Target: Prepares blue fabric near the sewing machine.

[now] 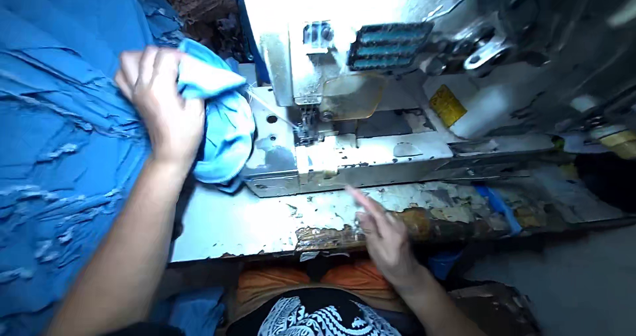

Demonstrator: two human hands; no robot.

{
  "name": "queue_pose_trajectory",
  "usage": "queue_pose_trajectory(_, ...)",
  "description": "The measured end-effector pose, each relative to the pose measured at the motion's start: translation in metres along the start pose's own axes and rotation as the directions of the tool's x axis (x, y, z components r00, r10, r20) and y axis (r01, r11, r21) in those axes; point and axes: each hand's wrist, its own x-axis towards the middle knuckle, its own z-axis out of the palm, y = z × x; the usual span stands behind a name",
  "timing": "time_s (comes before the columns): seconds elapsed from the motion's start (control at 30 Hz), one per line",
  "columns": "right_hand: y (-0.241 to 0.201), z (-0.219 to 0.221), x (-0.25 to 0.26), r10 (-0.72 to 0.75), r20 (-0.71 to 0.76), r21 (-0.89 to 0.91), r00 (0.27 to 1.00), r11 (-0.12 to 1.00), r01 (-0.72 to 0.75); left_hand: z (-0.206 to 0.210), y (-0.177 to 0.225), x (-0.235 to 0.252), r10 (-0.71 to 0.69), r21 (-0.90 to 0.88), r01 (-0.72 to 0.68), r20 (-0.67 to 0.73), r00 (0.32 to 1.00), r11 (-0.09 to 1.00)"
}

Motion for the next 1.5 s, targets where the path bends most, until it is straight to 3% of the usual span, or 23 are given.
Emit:
queue_pose_trajectory(0.07, -0.013, -0.012, 0.018, -0.046, 0.078, 0.054, 0.996, 0.998, 0.042, -0.033, -0.001, -0.042, 0.101, -0.092, -0.122, -0.203, 0.974, 0.988)
queue_pose_trajectory(0.1, -0.021, -0.014, 0.029, -0.091, 0.105, 0.049, 0.99, 0.995, 0.087, -0.045, 0.001, -0.06, 0.145, -0.107, -0.173, -0.234, 0.961, 0.979)
queue_pose_trajectory(0.17, -0.038, -0.011, 0.054, -0.181, 0.08, -0.02, 0.98, 0.983, 0.183, -0.053, 0.0, -0.084, 0.183, -0.145, -0.229, -0.277, 0.943, 0.963)
queue_pose_trajectory(0.27, -0.066, 0.007, 0.096, -0.255, 0.068, -0.277, 0.964, 0.924, 0.264, -0.049, -0.003, -0.1, 0.189, -0.196, -0.261, -0.324, 0.927, 0.945)
queue_pose_trajectory(0.4, -0.083, 0.045, 0.143, -0.214, 0.272, -0.349, 0.938, 0.886, 0.304, -0.05, -0.005, -0.113, 0.19, -0.257, -0.29, -0.353, 0.916, 0.922)
queue_pose_trajectory(0.5, -0.082, 0.032, 0.132, -0.302, 0.221, -0.206, 0.927, 0.915, 0.347, -0.075, -0.017, -0.112, 0.127, -0.491, -0.232, -0.239, 0.963, 0.84)
queue_pose_trajectory(0.53, -0.081, 0.019, 0.116, -0.309, 0.184, -0.159, 0.933, 0.928, 0.338, -0.085, -0.021, -0.111, 0.142, -0.648, -0.192, -0.13, 0.981, 0.737)
queue_pose_trajectory(0.57, -0.077, 0.006, 0.099, -0.285, 0.154, -0.12, 0.946, 0.945, 0.304, -0.093, -0.023, -0.107, 0.225, -0.817, -0.133, -0.004, 0.974, 0.56)
queue_pose_trajectory(0.6, -0.072, -0.005, 0.083, -0.233, 0.128, -0.097, 0.964, 0.964, 0.246, -0.1, -0.017, -0.101, 0.362, -0.931, -0.011, 0.131, 0.923, 0.365)
queue_pose_trajectory(0.67, -0.06, -0.019, 0.06, -0.1, 0.078, -0.105, 0.992, 0.989, 0.108, -0.094, 0.016, -0.085, 0.715, -0.959, 0.183, 0.283, 0.639, 0.215)
queue_pose_trajectory(0.7, -0.055, -0.024, 0.05, -0.028, 0.071, -0.144, 0.997, 0.989, 0.038, -0.083, 0.037, -0.084, 0.789, -0.952, 0.156, 0.306, 0.532, 0.264)
queue_pose_trajectory(0.73, -0.05, -0.027, 0.041, 0.045, 0.059, -0.188, 0.997, 0.982, -0.033, -0.07, 0.056, -0.085, 0.788, -0.928, 0.024, 0.329, 0.521, 0.372)
queue_pose_trajectory(0.8, -0.04, -0.034, 0.025, 0.155, 0.002, -0.26, 0.988, 0.954, -0.149, -0.054, 0.079, -0.084, 0.684, -0.766, -0.245, 0.32, 0.655, 0.594)
queue_pose_trajectory(0.83, -0.036, -0.037, 0.015, 0.189, -0.041, -0.261, 0.981, 0.946, -0.193, -0.055, 0.083, -0.084, 0.605, -0.744, -0.237, 0.269, 0.75, 0.624)
queue_pose_trajectory(0.9, -0.033, -0.041, -0.011, 0.209, -0.099, -0.186, 0.973, 0.957, -0.224, -0.073, 0.081, -0.096, 0.397, -0.834, -0.061, 0.195, 0.897, 0.549)
queue_pose_trajectory(0.97, -0.034, -0.038, -0.039, 0.158, -0.09, -0.095, 0.983, 0.982, -0.166, -0.091, 0.081, -0.138, 0.204, -0.853, 0.13, 0.265, 0.943, 0.506)
queue_pose_trajectory(1.03, -0.034, -0.03, -0.055, 0.075, -0.006, -0.138, 0.997, 0.988, -0.075, -0.093, 0.094, -0.195, 0.159, -0.793, 0.238, 0.385, 0.909, 0.561)
queue_pose_trajectory(1.07, -0.034, -0.023, -0.056, 0.042, 0.045, -0.164, 0.998, 0.986, -0.034, -0.086, 0.104, -0.219, 0.164, -0.733, 0.228, 0.421, 0.892, 0.64)
queue_pose_trajectory(1.13, -0.034, -0.007, -0.049, -0.009, 0.11, -0.204, 0.994, 0.979, 0.031, -0.062, 0.124, -0.25, 0.156, -0.532, 0.116, 0.437, 0.886, 0.839)
queue_pose_trajectory(1.23, -0.036, 0.0, -0.019, -0.055, 0.113, -0.171, 0.992, 0.982, 0.074, -0.032, 0.127, -0.25, 0.123, -0.363, 0.013, 0.349, 0.929, 0.932)
queue_pose_trajectory(1.33, -0.044, -0.01, 0.005, 0.011, 0.136, 0.038, 0.991, 0.999, -0.016, -0.04, 0.104, -0.221, 0.019, -0.498, 0.175, 0.36, 0.933, 0.849)
queue_pose_trajectory(1.43, -0.046, -0.006, 0.012, 0.204, 0.287, 0.4, 0.936, 0.862, -0.311, -0.062, 0.084, -0.191, -0.127, -0.579, 0.566, 0.625, 0.77, 0.587)
queue_pose_trajectory(1.5, -0.046, 0.005, 0.013, 0.338, 0.367, 0.534, 0.867, 0.686, -0.494, -0.066, 0.073, -0.181, -0.128, -0.567, 0.679, 0.716, 0.686, 0.467)
